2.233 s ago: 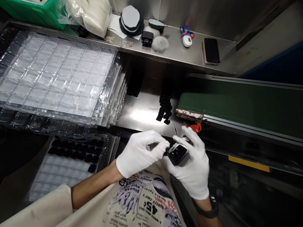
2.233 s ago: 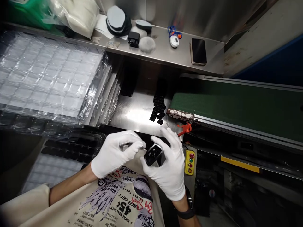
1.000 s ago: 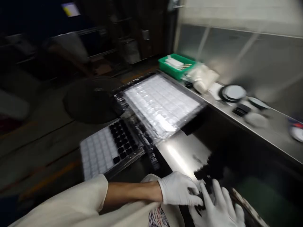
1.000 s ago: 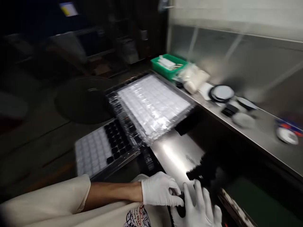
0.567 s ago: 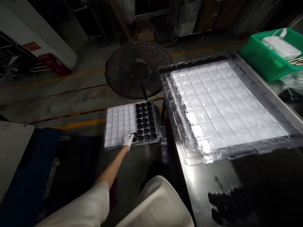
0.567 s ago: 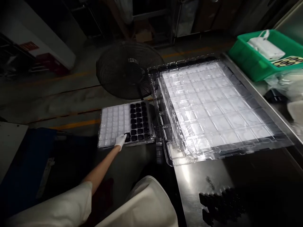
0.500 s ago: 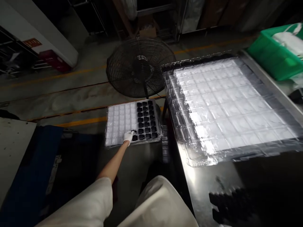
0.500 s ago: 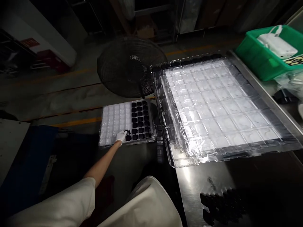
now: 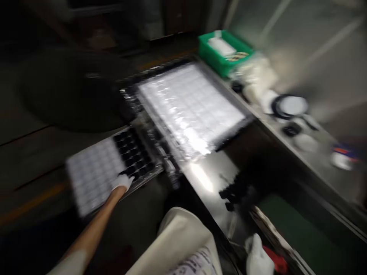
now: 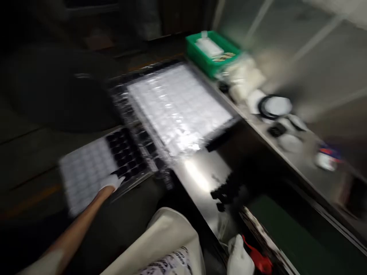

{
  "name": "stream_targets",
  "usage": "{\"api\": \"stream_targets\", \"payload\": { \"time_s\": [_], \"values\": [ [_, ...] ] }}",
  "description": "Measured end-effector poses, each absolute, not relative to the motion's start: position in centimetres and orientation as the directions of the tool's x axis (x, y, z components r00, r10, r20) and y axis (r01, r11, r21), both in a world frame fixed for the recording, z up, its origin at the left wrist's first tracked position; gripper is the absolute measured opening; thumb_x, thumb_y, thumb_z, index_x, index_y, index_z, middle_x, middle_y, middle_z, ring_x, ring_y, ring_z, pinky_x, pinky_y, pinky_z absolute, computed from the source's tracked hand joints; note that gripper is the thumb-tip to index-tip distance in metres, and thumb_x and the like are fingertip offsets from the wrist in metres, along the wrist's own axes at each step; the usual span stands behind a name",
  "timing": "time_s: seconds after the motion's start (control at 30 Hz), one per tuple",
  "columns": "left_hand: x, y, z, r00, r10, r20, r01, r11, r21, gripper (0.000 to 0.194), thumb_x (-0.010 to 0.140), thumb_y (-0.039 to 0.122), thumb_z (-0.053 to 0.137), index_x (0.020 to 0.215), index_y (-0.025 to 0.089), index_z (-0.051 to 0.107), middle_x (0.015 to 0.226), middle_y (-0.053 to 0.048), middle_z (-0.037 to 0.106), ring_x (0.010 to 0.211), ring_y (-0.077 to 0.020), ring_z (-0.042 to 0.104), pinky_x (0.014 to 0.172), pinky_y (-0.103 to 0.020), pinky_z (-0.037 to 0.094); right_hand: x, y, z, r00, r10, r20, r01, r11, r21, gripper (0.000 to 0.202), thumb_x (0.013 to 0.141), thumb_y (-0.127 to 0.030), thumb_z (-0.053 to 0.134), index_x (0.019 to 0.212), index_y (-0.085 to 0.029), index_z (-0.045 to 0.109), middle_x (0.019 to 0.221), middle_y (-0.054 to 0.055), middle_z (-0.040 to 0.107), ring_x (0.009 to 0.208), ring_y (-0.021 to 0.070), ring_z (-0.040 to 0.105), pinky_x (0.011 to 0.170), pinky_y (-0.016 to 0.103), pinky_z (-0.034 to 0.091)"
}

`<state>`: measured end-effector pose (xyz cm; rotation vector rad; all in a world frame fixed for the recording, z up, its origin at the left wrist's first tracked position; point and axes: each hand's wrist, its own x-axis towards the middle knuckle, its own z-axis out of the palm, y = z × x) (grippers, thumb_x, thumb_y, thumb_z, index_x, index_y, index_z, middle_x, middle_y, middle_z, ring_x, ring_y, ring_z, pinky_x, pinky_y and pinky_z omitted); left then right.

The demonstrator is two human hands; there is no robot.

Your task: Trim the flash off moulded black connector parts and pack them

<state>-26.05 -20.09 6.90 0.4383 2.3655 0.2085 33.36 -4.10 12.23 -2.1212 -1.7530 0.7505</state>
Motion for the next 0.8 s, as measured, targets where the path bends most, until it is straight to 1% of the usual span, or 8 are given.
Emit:
{"api": "stream_targets", "payload": {
  "time_s": [0.07, 0.13, 0.2, 0.27, 0.4, 0.5, 0.63, 0.8],
  "values": [
    [-19.9, -15.7, 7.4, -0.456, 0.508, -0.731, 0.396, 0.851, 0.344, 0.042, 0.095, 0.046, 0.075, 0.066, 0.017, 0.065, 0.071, -0.011, 0.071, 0.082, -0.0308, 0.072, 0.081, -0.037, 0.052, 32.1, -5.5, 14.1, 0.152, 0.987, -0.048, 0.724, -0.144, -0.674, 0.075, 0.101, -0.084, 0.049, 0.073, -0.021, 0.078, 0.072, 0.013, 0.078, 0.063, 0.0285, 0.077, 0.061, 0.036, 0.062],
    [-11.2, -10.9, 8.9, -0.123, 0.682, -0.721, 0.499, 0.67, 0.55, 0.046, 0.1, 0.055, 0.063, 0.069, 0.021, 0.068, 0.074, -0.006, 0.073, 0.082, -0.0268, 0.071, 0.079, -0.032, 0.049, 29.9, -5.4, 15.5, 0.173, 0.977, 0.121, 0.676, -0.028, -0.736, 0.061, 0.11, -0.068, 0.048, 0.093, -0.02, 0.081, 0.09, 0.013, 0.082, 0.083, 0.027, 0.082, 0.076, 0.034, 0.066],
    [-1.2, -7.2, 12.0, 0.284, 0.774, -0.565, 0.441, 0.418, 0.794, 0.057, 0.105, 0.068, 0.05, 0.077, 0.021, 0.067, 0.078, -0.004, 0.072, 0.081, -0.0251, 0.068, 0.076, -0.031, 0.046, 28.5, -3.8, 16.6, 0.227, 0.939, 0.259, 0.701, 0.027, -0.713, 0.043, 0.113, -0.053, 0.052, 0.108, -0.02, 0.079, 0.105, 0.011, 0.082, 0.1, 0.0256, 0.081, 0.093, 0.032, 0.065],
    [8.4, -5.1, 16.0, 0.564, 0.733, -0.381, 0.377, 0.182, 0.908, 0.056, 0.105, 0.068, 0.051, 0.077, 0.021, 0.064, 0.082, -0.004, 0.072, 0.081, -0.0225, 0.064, 0.076, -0.031, 0.043, 28.8, -2.0, 17.5, 0.311, 0.885, 0.348, 0.718, 0.021, -0.696, 0.036, 0.115, -0.046, 0.05, 0.115, -0.022, 0.077, 0.115, 0.009, 0.081, 0.109, 0.0229, 0.08, 0.103, 0.032, 0.062],
    [22.1, -3.5, 21.7, 0.612, 0.718, -0.332, 0.414, 0.066, 0.908, 0.05, 0.101, 0.062, 0.051, 0.071, 0.022, 0.055, 0.077, -0.005, 0.067, 0.075, -0.0221, 0.057, 0.069, -0.032, 0.038, 34.2, -0.8, 18.7, 0.501, 0.741, 0.448, 0.698, -0.039, -0.715, 0.036, 0.117, -0.038, 0.041, 0.114, -0.023, 0.074, 0.114, 0.007, 0.079, 0.108, 0.0212, 0.079, 0.099, 0.031, 0.064],
    [28.1, -3.3, 22.3, 0.638, 0.717, -0.283, 0.399, 0.006, 0.917, 0.054, 0.1, 0.066, 0.045, 0.067, 0.024, 0.043, 0.071, -0.004, 0.059, 0.071, -0.0216, 0.052, 0.067, -0.033, 0.037, 40.0, -1.5, 19.2, 0.691, 0.632, 0.351, 0.529, -0.111, -0.842, 0.033, 0.115, -0.035, 0.044, 0.11, -0.022, 0.074, 0.111, 0.009, 0.079, 0.103, 0.0223, 0.077, 0.095, 0.035, 0.064],
    [33.0, -4.0, 21.2, 0.73, 0.623, -0.281, 0.433, -0.104, 0.895, 0.06, 0.095, 0.073, 0.044, 0.061, 0.025, 0.033, 0.061, -0.002, 0.048, 0.062, -0.0194, 0.045, 0.062, -0.033, 0.035, 46.0, -3.1, 20.3, 0.811, 0.544, 0.217, 0.321, -0.103, -0.941, 0.03, 0.113, -0.036, 0.048, 0.114, -0.022, 0.075, 0.119, 0.01, 0.077, 0.113, 0.0224, 0.073, 0.105, 0.038, 0.058],
    [35.7, -3.7, 20.5, 0.774, 0.589, -0.232, 0.477, -0.303, 0.825, 0.057, 0.092, 0.075, 0.059, 0.069, 0.023, 0.06, 0.071, -0.005, 0.067, 0.07, -0.0249, 0.061, 0.072, -0.036, 0.048, 49.3, -4.2, 21.0, 0.871, 0.464, 0.163, 0.216, -0.063, -0.974, 0.024, 0.11, -0.027, 0.052, 0.113, -0.024, 0.076, 0.117, 0.006, 0.078, 0.111, 0.0205, 0.072, 0.106, 0.037, 0.056]
  ]
}}
